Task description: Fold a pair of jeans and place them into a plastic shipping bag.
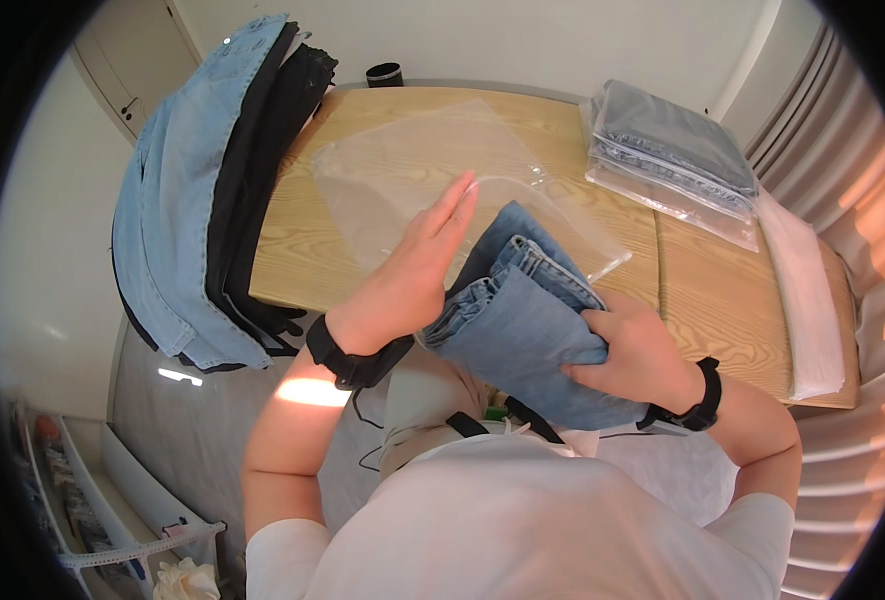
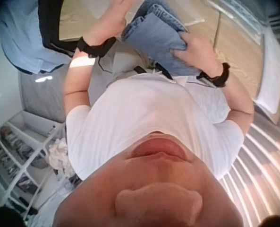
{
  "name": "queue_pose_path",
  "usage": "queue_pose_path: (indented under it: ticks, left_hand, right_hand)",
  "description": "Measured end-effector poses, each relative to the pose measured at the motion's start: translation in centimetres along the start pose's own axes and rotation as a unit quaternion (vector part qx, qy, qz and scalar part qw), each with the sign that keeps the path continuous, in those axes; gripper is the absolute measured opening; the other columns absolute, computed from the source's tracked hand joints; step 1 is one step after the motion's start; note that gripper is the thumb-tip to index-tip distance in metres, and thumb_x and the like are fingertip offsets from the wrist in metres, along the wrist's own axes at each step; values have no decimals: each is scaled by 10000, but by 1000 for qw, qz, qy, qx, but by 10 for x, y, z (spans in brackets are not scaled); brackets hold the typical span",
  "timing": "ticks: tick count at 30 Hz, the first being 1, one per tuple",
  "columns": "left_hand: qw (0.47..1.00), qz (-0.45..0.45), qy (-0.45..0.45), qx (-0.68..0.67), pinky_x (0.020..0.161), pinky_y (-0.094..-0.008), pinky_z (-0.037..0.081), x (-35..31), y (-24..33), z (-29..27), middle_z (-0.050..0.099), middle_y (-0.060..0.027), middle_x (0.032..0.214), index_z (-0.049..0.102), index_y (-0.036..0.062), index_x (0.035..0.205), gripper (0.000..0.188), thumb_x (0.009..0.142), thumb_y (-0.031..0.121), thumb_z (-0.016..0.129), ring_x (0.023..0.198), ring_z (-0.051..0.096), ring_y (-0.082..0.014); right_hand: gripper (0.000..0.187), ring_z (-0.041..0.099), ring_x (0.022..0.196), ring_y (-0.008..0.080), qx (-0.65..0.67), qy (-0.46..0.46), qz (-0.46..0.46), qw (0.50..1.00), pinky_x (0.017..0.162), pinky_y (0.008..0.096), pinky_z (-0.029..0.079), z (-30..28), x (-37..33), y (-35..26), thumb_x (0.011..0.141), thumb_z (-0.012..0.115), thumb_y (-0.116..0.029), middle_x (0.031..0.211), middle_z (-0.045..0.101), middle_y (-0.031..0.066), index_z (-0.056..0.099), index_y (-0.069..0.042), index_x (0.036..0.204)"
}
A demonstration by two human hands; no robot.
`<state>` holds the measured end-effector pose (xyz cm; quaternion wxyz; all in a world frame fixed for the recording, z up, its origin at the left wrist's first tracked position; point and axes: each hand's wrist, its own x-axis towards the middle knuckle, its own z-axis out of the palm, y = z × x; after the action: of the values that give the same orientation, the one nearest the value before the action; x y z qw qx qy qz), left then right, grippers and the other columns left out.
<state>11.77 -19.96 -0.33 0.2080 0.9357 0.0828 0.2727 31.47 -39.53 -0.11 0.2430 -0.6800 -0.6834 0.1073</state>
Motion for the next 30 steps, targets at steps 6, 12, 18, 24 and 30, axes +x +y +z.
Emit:
queue_pose_path:
  ticks: [6,12,18,24,30]
  left_hand:
    - [996,-5,-82,34,1056,-369,315,1,18,-10,224,-148,1503,263,-23,1420,838,617,-230,387,1271,353,-361]
    - [982,69,-35,174,1064,-417,311,14,28,-7,256,-149,1488,309,-41,1391,706,706,-151,442,1321,320,-340]
    - [983,107,-44,144,1095,-468,258,23,46,-2,257,-158,1482,309,-48,1388,664,742,-128,440,1382,244,-327]
    - [983,98,-46,145,1099,-481,241,16,51,-5,250,-149,1488,298,-45,1397,670,746,-132,431,1388,236,-322]
    - [986,63,-45,149,1096,-512,228,2,50,-6,239,-129,1499,293,-29,1408,677,750,-144,404,1403,211,-305]
  right_hand:
    - [437,606,844,363,56,-32,139,988,713,401,485,-13,32,10,651,743,-340,883,611,212,651,23,875]
    - [446,623,764,363,39,-68,132,988,690,409,493,-20,74,-18,661,726,-360,780,640,209,649,23,877]
    - [225,620,696,323,-110,39,-99,988,603,411,489,15,125,10,764,591,-268,724,639,146,636,-47,754]
    - [224,613,613,302,-125,12,-6,992,540,396,479,32,176,5,766,614,-249,690,647,115,633,-60,647]
    - [405,646,750,316,-165,-30,105,980,660,415,499,27,198,-39,849,569,-409,771,674,156,697,-29,792]
